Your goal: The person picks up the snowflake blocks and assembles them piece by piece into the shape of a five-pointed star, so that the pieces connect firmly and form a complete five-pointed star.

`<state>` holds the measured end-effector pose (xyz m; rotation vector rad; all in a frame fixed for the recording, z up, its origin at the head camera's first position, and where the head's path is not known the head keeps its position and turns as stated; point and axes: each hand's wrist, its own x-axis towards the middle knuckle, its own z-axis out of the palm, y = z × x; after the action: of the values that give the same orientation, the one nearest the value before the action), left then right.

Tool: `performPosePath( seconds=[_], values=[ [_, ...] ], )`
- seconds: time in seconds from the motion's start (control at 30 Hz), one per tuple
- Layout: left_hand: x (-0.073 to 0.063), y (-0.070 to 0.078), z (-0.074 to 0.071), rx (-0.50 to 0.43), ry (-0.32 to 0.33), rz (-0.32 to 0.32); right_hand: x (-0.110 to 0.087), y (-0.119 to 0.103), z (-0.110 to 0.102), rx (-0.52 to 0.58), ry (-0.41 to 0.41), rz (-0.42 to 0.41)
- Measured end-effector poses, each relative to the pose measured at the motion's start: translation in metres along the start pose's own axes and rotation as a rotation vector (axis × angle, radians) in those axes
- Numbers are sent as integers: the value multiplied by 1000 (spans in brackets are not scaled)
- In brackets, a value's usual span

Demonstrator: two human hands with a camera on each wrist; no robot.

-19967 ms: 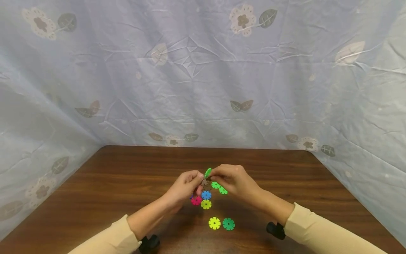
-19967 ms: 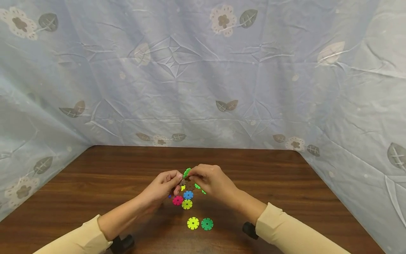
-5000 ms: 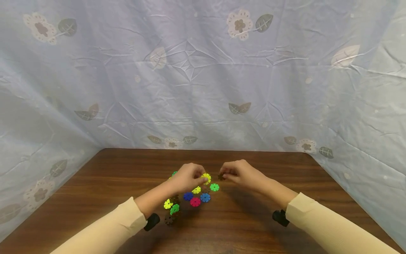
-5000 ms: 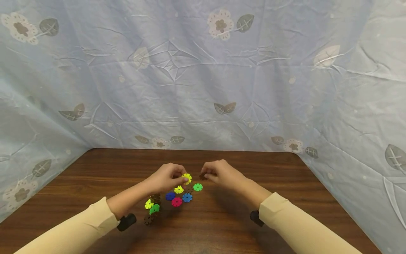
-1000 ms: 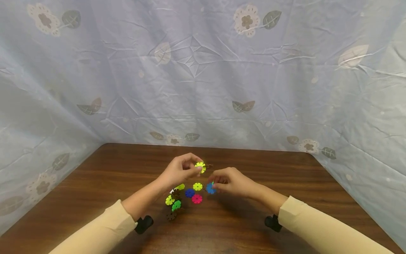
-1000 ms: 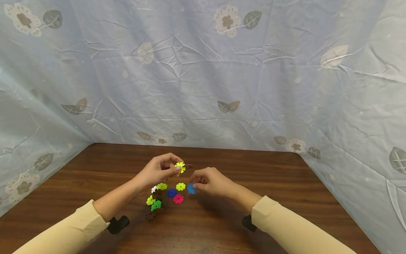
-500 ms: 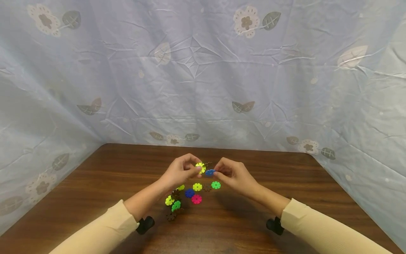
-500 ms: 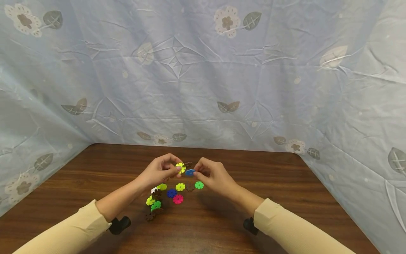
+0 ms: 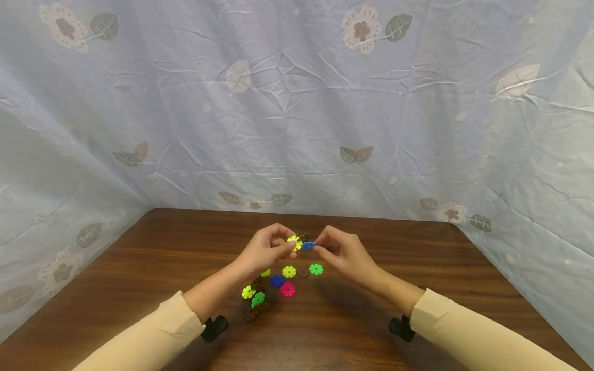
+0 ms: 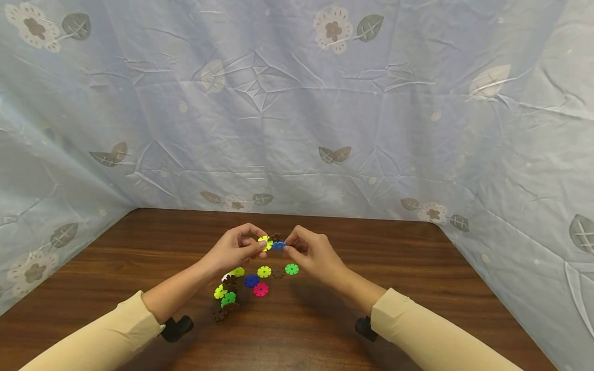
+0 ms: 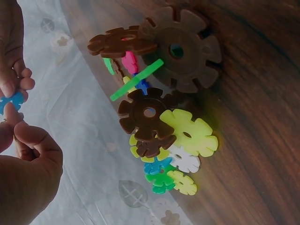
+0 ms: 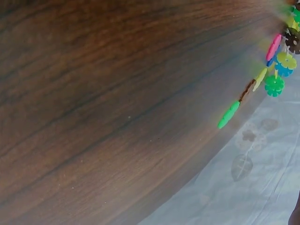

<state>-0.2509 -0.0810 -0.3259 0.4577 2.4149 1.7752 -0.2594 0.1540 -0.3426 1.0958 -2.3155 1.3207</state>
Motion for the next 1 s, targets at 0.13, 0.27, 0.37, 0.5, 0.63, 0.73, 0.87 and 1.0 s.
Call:
performPosePath(
  seconds=[0.13,0.27,0.37,0.5,0.63,0.73,0.87,1.0],
  values=[
    [1,1,2,-12,6,-5,0,0,1,5,12,-20],
    [2,0,4,-30,4,-16,0,0,2,-1,25,-16],
    [2,1,5,-51,9,-28,-1,0,3,4,31,0],
    [3,0,5,-97,-3,-35,-3,-1,4,28,29,12],
    [1,-2,5,-157,-30,-29,-4,-3,4,49,27,15],
    [-1,-1,5,-196,-39,-22,-5,-5,5,68,30,2],
    [-2,0,7,-253,-34,-27,-5,-7,5,88,47,-19],
    [-4,3,10,-298,-11,-41,-5,-8,7,105,50,-38]
  ],
)
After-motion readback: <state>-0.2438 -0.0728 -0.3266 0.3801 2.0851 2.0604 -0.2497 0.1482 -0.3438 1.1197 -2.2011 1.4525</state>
